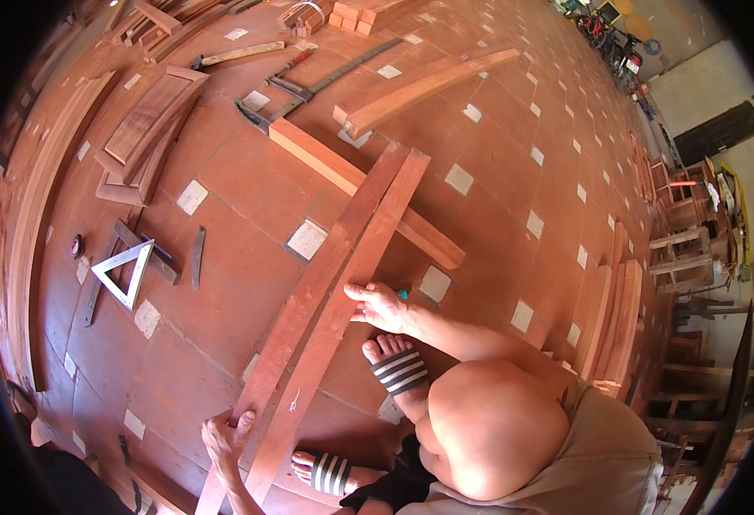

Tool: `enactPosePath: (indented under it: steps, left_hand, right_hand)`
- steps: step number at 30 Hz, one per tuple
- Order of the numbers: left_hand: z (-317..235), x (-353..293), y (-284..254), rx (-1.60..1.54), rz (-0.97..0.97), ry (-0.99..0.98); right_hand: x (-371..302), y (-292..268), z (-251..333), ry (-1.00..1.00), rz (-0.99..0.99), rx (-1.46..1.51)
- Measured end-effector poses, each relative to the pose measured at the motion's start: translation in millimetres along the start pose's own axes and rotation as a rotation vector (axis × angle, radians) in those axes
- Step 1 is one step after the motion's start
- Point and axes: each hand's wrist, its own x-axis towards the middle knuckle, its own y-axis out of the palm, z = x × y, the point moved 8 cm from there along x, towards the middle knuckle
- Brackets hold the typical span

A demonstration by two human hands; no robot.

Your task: The person sits on the floor and marks wooden planks with a white marker, then uses a tape measure and pencil to measure and mark additional points. They also use a square ruler to draw straight lines on the wood.

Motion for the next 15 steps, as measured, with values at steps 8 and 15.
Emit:
enactPosePath:
  steps: [8, 15]
  left_hand:
    - [-20, 1, 19, -0.031, 0.013, -0.002]
    - [-29, 2, 21, 0.016, 0.077, -0.05]
  right_hand:
    - [4, 0, -4, 0.004, -0.013, 0.015]
    - [10, -11, -8, -0.016, 0.006, -0.012]
